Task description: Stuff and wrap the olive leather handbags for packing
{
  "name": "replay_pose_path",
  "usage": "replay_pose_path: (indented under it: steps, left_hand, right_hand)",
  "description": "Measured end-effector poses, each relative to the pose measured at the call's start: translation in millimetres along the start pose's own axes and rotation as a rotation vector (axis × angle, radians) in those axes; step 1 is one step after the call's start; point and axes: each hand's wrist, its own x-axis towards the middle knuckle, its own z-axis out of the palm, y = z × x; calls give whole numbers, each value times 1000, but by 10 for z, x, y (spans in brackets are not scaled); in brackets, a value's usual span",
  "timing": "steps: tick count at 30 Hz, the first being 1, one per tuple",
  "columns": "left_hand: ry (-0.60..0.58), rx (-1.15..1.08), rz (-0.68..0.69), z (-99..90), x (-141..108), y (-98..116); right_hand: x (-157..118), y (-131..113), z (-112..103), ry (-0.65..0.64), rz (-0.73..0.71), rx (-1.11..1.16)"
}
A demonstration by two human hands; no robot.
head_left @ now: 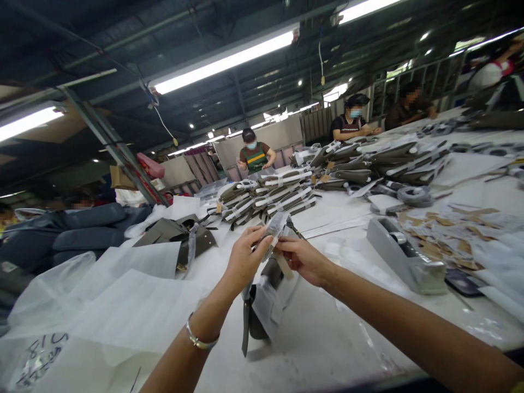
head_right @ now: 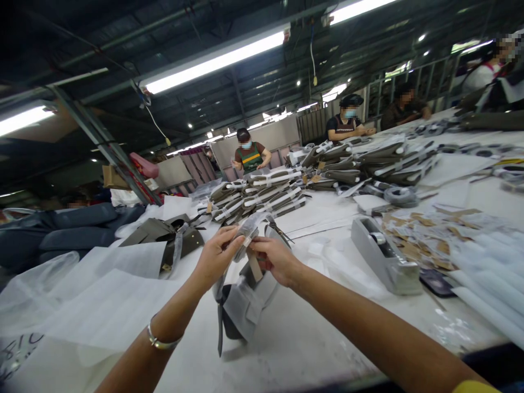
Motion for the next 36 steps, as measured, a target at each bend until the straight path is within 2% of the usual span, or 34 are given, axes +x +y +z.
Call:
replay_pose_path:
  steps: [4, 8, 12, 19, 24, 31, 36]
  left_hand:
    - [-25, 59, 27, -21, -12, -4]
    - [-50, 87, 35, -15, -22, 30]
    - [-50, 102, 34, -20, -41, 68]
    - [-66, 208, 52, 28, -109, 98]
    - [-30, 282, 65, 72, -142, 150]
    - [66, 333, 108, 136, -184, 98]
    - [153, 404, 127, 266, -227, 71]
  right_hand:
    - [-123, -28, -1, -117, 2, 9]
    - [-150, -22, 10, -104, -18, -99]
    - [-122, 28, 4, -148, -65, -102]
    - [-85, 43, -59, -25, -110, -202]
    - [-77, 10, -73, 92, -114, -248]
    - [-181, -68, -20, 60, -35, -105]
    - [-201, -34, 106, 89, -101, -7]
